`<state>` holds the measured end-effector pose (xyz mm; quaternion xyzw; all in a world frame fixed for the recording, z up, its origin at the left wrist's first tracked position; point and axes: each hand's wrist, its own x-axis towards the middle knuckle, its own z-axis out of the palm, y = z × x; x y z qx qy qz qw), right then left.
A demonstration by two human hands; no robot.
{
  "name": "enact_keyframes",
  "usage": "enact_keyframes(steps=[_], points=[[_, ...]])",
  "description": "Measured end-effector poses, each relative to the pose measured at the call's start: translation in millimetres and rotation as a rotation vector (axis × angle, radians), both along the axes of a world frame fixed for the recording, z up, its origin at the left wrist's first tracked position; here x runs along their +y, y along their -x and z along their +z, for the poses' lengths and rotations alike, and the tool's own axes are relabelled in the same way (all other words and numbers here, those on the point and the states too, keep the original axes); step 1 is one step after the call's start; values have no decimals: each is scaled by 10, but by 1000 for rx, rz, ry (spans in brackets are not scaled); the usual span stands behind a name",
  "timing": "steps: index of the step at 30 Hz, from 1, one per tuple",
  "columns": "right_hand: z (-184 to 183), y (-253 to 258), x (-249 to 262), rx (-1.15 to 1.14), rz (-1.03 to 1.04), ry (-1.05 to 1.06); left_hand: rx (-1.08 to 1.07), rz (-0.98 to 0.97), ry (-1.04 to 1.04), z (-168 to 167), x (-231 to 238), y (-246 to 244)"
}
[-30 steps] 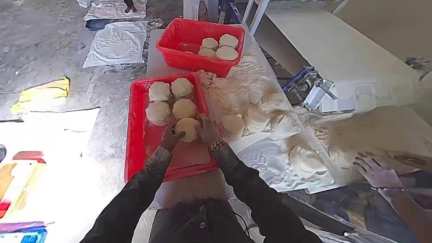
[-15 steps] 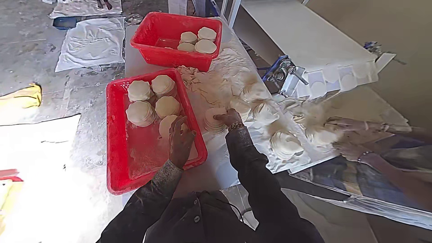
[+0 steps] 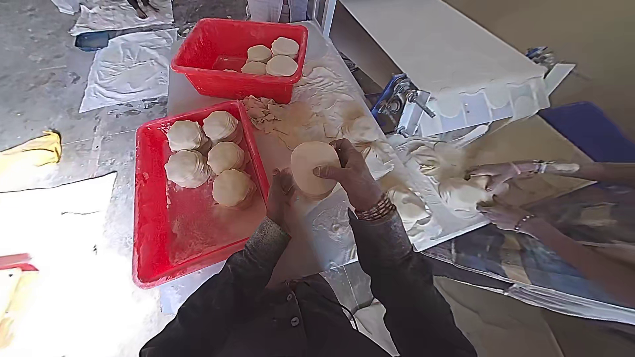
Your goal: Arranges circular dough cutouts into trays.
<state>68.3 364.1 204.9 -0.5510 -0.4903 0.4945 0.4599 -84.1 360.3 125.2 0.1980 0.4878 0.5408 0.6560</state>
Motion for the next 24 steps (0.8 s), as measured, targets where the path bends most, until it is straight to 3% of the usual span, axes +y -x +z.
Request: enact_keyframes(steps=[2,4,6,9,12,17,24], points=[[-71,-181,-164,101,-30,21,-225,-86,-25,-115,-93,-172],[-292,-341,-277,27,-87,93,-349,-256,-121,-183,-231,-313],[-503,-442,-375,-51,-122,151,-394,-347,24,-152,-316,-427],[-592,-449,-538,-66,-105,109,-142,-424,165,-86,-380,-425],[-534,-356,-605,43,-75,33,4,-447,35,49,-357,-243],[-577,49,-408,348,-3,202,71,-433,-109,235,-285,362],[-366,1219,119,197,172,152,207,-110,-102,266,-151,1404]])
